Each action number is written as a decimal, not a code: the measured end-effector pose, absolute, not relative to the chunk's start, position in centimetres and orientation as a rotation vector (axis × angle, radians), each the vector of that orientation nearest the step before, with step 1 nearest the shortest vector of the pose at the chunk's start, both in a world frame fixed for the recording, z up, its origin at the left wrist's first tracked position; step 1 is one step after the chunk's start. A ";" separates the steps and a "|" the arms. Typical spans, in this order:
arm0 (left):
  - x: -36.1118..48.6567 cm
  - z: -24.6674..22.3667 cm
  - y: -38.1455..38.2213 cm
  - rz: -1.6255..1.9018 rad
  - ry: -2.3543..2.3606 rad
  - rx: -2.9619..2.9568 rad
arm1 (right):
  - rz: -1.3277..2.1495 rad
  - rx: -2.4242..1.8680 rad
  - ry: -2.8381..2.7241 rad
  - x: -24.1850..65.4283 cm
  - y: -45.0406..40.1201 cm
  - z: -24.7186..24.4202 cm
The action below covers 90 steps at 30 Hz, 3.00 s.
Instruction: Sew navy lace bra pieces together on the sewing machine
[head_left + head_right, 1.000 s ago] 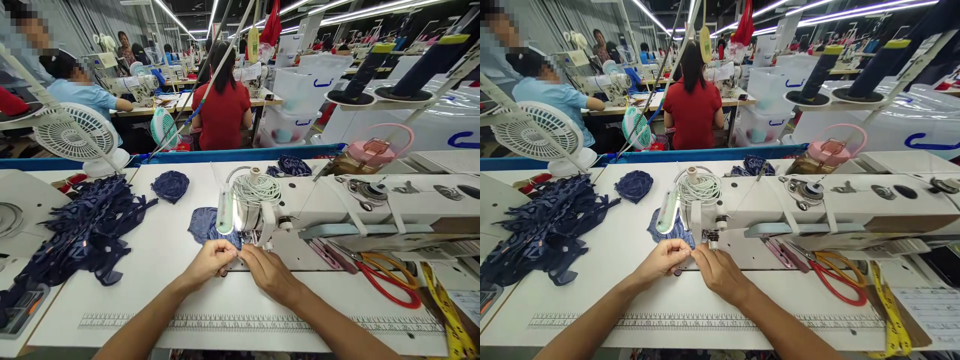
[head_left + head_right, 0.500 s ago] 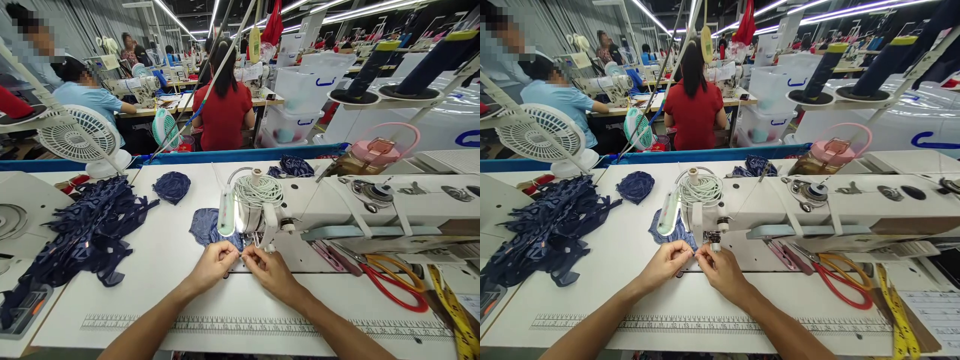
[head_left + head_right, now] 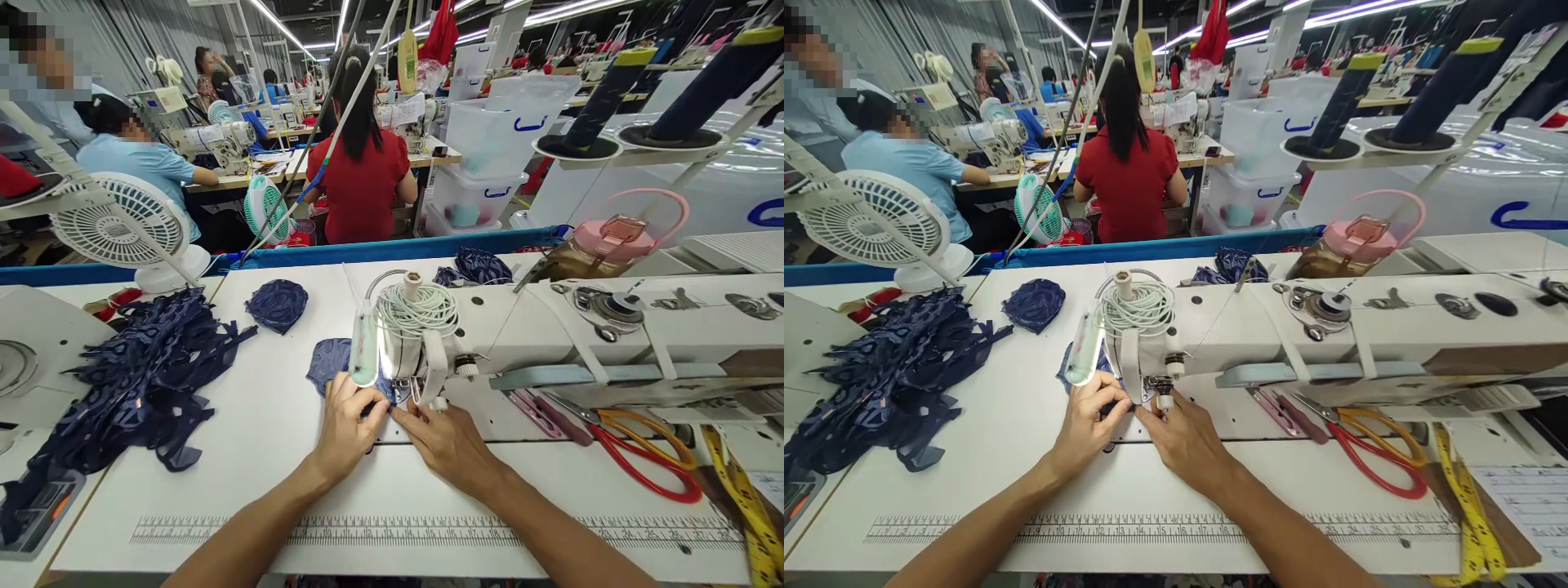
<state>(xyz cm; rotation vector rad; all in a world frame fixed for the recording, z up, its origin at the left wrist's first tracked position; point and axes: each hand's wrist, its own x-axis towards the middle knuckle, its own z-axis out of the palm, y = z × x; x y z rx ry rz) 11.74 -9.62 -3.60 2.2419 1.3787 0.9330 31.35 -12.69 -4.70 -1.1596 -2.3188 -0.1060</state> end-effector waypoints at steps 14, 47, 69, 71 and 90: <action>12.7 -3.8 -9.2 0.864 1.466 2.074 | -0.108 -1.134 -2.299 31.3 -13.0 -4.7; 11.4 -3.8 -10.2 0.767 1.225 2.892 | -0.103 -1.270 -2.120 31.1 -12.8 -5.2; 10.9 -3.8 -10.0 0.700 1.162 2.848 | -0.109 -1.241 -2.113 31.2 -12.6 -5.0; 10.9 -3.9 -10.0 0.692 1.157 2.859 | -0.142 -1.247 -2.141 31.2 -12.6 -5.3; 11.0 -3.9 -9.9 0.905 1.041 2.976 | -0.034 -1.472 -2.142 33.7 -9.8 -5.0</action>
